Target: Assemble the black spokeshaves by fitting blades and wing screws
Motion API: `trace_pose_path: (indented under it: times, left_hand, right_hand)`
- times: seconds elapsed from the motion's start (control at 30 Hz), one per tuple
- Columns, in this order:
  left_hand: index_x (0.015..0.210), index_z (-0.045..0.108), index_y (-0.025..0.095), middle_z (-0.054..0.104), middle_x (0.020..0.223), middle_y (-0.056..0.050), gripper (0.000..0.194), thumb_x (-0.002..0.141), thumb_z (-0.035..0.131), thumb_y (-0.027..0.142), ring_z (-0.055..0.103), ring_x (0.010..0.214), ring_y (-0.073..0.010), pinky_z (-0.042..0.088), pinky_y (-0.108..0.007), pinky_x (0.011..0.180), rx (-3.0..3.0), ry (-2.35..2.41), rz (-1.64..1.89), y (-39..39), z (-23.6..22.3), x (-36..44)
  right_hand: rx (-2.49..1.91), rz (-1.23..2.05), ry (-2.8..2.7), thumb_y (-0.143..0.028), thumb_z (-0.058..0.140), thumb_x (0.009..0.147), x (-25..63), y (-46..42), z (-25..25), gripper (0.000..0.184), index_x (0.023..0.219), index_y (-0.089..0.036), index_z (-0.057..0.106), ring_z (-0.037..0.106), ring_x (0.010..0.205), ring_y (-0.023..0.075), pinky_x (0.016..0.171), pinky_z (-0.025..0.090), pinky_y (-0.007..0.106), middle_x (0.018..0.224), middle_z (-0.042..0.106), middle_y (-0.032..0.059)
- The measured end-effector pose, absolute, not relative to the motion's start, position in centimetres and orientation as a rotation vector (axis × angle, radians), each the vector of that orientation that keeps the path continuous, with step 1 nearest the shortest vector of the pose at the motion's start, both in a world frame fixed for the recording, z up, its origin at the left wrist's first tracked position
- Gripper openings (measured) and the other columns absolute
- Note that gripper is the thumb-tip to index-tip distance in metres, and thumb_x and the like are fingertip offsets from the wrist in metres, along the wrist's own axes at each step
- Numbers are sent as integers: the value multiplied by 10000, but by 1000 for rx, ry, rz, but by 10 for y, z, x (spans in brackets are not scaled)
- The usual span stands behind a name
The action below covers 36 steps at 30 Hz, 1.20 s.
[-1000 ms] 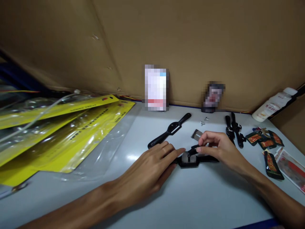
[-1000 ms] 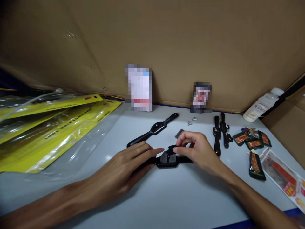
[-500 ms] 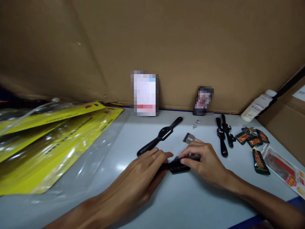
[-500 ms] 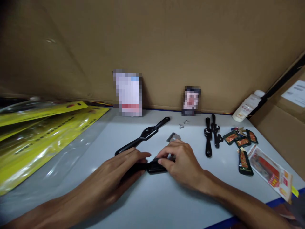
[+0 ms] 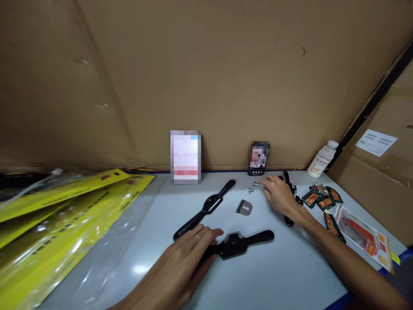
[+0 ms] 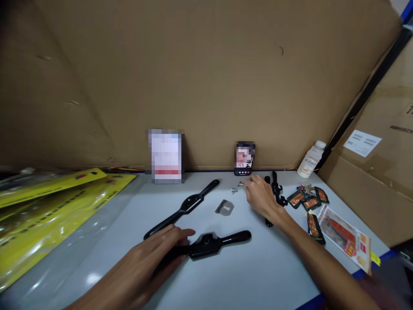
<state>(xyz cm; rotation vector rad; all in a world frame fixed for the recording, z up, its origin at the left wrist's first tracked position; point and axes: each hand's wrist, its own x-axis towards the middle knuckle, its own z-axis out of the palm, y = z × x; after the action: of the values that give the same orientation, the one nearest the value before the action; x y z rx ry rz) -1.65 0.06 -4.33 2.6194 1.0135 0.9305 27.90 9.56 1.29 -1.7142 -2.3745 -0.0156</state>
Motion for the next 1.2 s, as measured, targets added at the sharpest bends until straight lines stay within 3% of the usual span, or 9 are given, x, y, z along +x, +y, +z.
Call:
trace_pose_path:
  times: [0.1,0.3,0.37,0.43,0.53,0.7,0.9,1.2]
  left_hand:
    - [1299,527,269,767,1079,-53,337,984,517,151,774,918,-254,657,-340,694,2626,1000,953,1,-42,-16]
    - [1283,541,261,746,1052,-52,320,993,488,135,746,916,-248,637,-348,715,2613,973,977,1,-35,-11]
    - [1281,535,249,726,1039,-58,310,1006,456,128,723,913,-249,623,-363,718,2612,962,937,-1,-32,-10]
    - [1273,528,229,703,1029,-65,299,1013,431,119,694,906,-252,606,-381,721,2615,958,904,-2,-30,-10]
    - [1271,536,213,680,1043,-72,277,1022,446,131,659,928,-250,589,-385,743,2590,983,796,-2,-26,-11]
    - [1344,582,221,672,1044,-72,365,1028,439,107,634,901,-221,570,-352,743,2610,948,778,-2,-25,-14]
    - [1368,641,267,665,1077,-81,506,970,450,20,645,910,-218,570,-328,739,2712,878,735,-2,-25,-17]
    - [1361,622,199,656,1033,-87,486,958,441,-6,625,885,-244,573,-362,717,2744,899,695,-4,-22,-14]
  right_hand:
    - [-1709,-67,-2494,-36,546,945,275,109,11,391,1264,-204,697,588,1240,281,953,491,361,1326,646,141]
    - [-1790,-120,-2585,-239,638,1010,273,108,9,140,1099,-145,691,659,1076,244,942,533,434,1142,694,88]
    - [-1804,-96,-2562,-149,593,1002,277,101,7,128,1076,-129,695,660,1071,257,933,519,411,1113,696,128]
    - [-1789,-39,-2525,-43,514,970,282,95,4,235,1108,-105,694,646,1111,291,933,492,399,1123,689,192]
    - [-1729,113,-2452,-30,499,946,291,92,3,318,1206,-98,669,636,1134,309,953,471,410,1138,694,198]
    - [-1614,460,-2329,-84,595,902,293,87,9,375,1268,-149,649,691,843,196,815,531,314,919,726,49]
    - [-1275,948,-2153,-110,656,885,261,50,17,201,1038,-198,751,668,808,168,724,509,281,904,720,23]
    - [-1060,645,-2395,-102,583,982,235,17,13,243,1105,-216,759,623,863,192,755,483,312,909,660,45]
